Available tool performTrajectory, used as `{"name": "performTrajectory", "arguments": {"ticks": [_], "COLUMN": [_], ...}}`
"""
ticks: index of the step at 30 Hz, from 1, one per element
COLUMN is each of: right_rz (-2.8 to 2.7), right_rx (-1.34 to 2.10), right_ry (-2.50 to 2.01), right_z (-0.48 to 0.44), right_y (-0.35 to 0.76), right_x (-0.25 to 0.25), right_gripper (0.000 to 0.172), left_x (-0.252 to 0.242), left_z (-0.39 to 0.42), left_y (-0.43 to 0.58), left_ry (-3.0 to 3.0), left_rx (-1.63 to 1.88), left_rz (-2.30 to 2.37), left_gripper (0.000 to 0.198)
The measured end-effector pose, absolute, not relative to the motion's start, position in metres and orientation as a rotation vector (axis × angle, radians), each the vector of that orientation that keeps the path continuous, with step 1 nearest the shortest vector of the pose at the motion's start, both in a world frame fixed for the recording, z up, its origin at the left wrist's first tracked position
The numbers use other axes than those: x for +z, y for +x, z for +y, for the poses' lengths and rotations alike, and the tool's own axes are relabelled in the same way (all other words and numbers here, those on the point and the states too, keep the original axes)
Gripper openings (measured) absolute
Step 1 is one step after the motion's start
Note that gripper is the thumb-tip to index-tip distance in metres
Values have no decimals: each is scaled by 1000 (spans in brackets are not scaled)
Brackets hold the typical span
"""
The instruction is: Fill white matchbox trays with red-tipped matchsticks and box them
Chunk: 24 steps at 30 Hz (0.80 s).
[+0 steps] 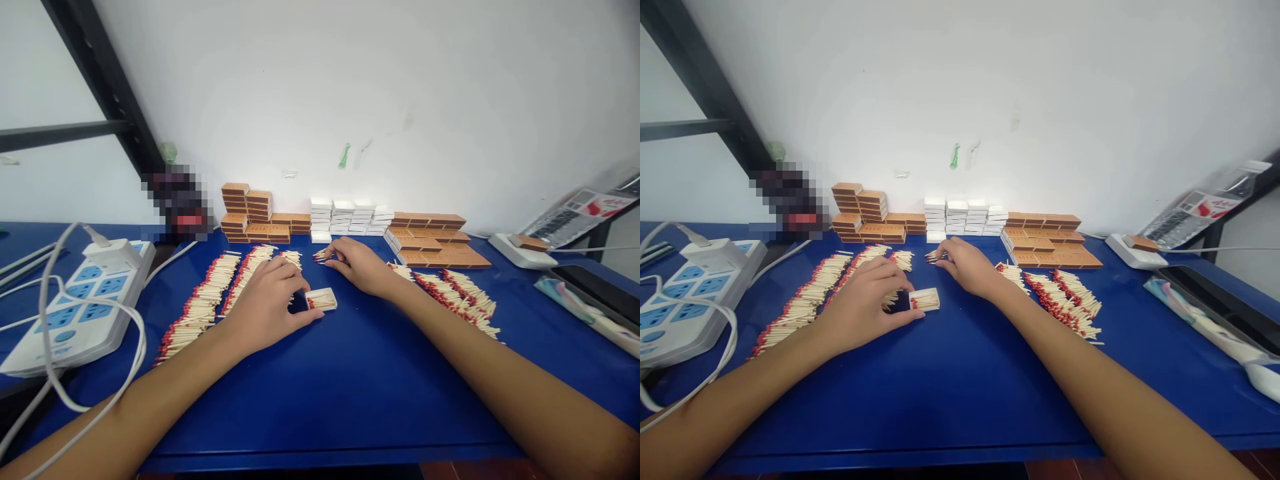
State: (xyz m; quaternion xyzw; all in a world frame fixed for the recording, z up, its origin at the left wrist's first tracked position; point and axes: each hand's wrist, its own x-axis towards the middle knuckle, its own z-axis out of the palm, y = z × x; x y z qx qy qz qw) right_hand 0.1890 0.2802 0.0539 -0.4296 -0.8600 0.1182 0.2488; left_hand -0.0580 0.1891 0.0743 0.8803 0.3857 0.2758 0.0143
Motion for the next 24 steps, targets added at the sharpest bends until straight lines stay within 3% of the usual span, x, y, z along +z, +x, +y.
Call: {"name": "performTrajectory", "arguments": {"ticks": [8,12,16,24], "right_rz": [-2346,-2369,-2354,-2341], "right_rx": [338,342,353,424], "right_ry": [-1151,-1118,-1181,-1213], "right_z": [282,282,282,256], "right_y": [191,190,189,187], "right_x": [54,53,54,79], "right_gripper": [6,15,9,16], "left_x": [75,75,75,74], "left_z": [190,189,190,192], "left_y": [-58,-57,-58,-59], "left_ry": [2746,2732,2717,2735], "left_rx": [851,854,847,843], "left_rz": [1198,1209,1208,1255], "left_gripper": [31,30,30,31]}}
